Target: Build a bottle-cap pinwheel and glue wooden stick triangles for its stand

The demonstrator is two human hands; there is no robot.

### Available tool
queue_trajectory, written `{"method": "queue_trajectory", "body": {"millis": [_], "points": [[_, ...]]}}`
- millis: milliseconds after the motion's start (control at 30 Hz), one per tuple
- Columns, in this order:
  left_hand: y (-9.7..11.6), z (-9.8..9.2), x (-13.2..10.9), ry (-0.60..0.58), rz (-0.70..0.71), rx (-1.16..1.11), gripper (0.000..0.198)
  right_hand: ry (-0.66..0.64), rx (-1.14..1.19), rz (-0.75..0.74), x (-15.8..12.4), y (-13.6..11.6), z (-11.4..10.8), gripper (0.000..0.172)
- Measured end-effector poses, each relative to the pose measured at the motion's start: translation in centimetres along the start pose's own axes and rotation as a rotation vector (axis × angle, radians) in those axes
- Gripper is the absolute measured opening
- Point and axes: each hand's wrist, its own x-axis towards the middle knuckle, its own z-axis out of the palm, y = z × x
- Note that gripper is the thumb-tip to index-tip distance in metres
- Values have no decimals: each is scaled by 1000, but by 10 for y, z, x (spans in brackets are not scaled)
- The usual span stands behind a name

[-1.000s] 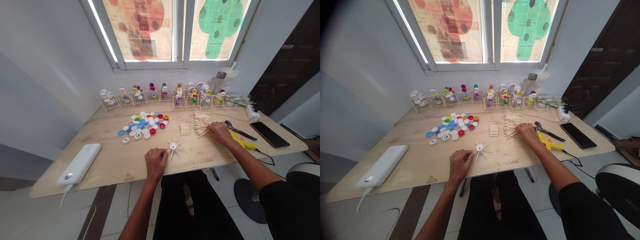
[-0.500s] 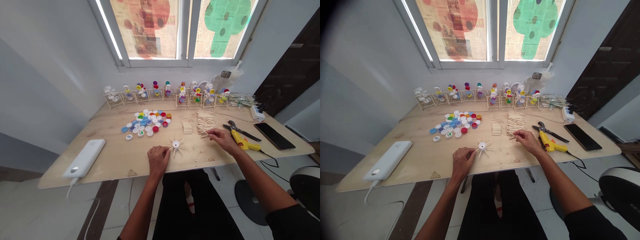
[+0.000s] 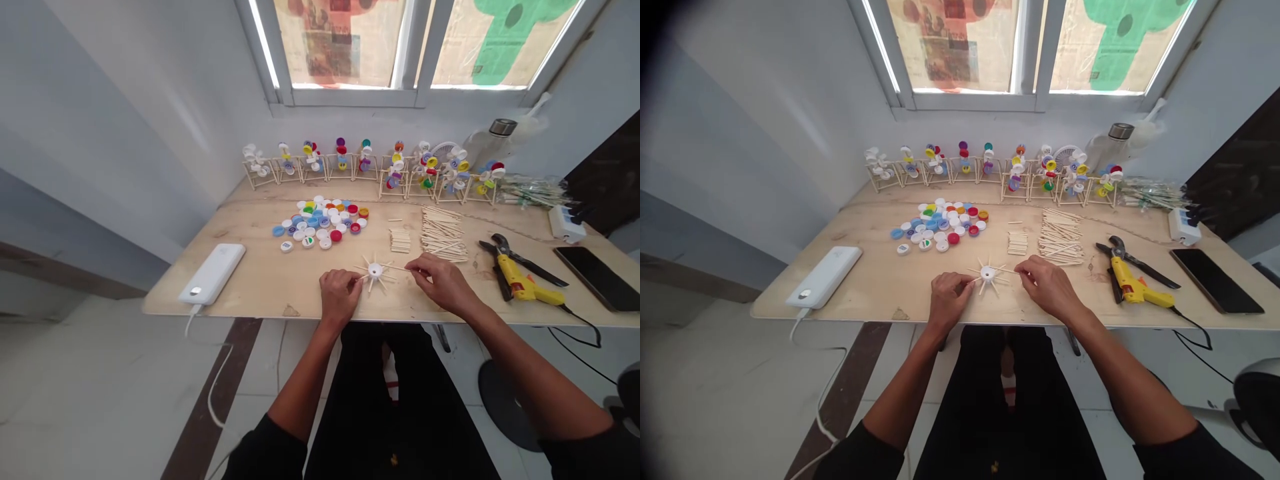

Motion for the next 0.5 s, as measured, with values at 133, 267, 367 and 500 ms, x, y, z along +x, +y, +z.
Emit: {"method": "queue_trajectory", "body": {"millis": [133,267,367,500], "points": [[0,0,0,2,-3,-21,9,-30,-236,-97,13,-18,-7,24],[-1,0,0,-1,-7,-24,9,-109,-440,-183,27,-32,-14,25],[-1,0,0,-6,-9,-19,8,-187,-558,-241,37,-41,-17,24],[0,-1,0,-21,-17,-23,9,-258,-653,-284,48,-50,-20,23]]}}
